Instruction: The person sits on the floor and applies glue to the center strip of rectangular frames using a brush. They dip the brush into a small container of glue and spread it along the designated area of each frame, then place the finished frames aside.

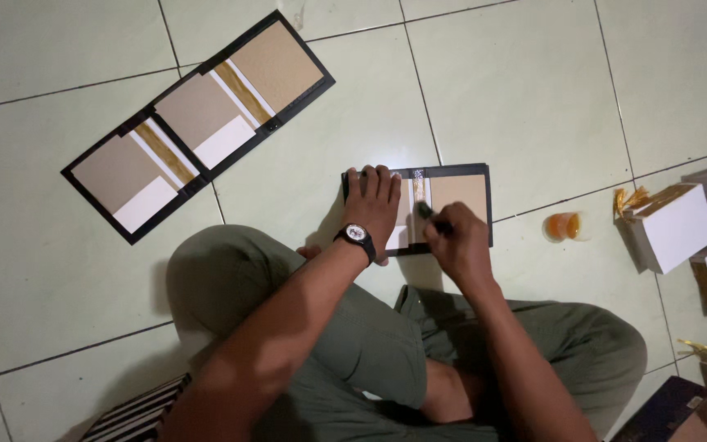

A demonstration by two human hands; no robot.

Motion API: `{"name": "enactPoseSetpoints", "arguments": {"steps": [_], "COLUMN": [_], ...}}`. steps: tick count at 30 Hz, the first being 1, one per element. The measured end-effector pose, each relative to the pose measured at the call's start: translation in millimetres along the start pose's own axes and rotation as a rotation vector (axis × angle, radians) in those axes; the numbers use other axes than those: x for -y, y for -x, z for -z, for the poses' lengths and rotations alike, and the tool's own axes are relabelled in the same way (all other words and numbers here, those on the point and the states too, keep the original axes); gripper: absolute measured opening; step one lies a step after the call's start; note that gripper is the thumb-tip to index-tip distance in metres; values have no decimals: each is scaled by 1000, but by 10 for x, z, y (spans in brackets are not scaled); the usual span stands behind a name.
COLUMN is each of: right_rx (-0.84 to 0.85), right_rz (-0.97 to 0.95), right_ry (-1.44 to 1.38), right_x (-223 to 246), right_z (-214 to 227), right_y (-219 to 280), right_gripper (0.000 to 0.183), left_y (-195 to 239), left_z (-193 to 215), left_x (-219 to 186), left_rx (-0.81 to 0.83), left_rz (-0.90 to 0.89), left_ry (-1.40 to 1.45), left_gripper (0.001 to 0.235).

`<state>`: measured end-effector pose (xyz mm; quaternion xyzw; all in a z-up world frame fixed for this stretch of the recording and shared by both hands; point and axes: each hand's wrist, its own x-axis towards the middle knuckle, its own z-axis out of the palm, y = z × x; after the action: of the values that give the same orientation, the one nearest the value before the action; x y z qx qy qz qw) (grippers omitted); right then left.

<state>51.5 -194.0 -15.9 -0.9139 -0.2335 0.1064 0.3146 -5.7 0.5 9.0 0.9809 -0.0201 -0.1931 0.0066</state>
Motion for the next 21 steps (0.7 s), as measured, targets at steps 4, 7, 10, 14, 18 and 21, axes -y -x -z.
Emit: {"name": "enactPoseSetpoints", "arguments": {"steps": [4,7,10,14,18,21], "right_rx": [28,102,108,90,122,235], "right_rz": [16,-20,-55,-20,-101,-146], "right_ry": [50,32,-14,57,-66,12], "right_x": [-21,-133,1,-67,-78,-79], "right_z": [-37,-24,54,19,39,93], "right_y": [-85,112,244,204,371,408], "right_gripper": [11,14,12,12,12,12], "left_y": [-71,31,120,228,264,247], "left_z": [-106,19,115,185,255,252], "left_x": [3,6,4,-40,25,27], "left_rx": [48,10,-33,-163,-93,-61], "left_rz": [-28,-9,21,80,35,29], "left_ry": [24,48,48,40,38,27], "left_gripper": [147,131,106,60,65,66]}}
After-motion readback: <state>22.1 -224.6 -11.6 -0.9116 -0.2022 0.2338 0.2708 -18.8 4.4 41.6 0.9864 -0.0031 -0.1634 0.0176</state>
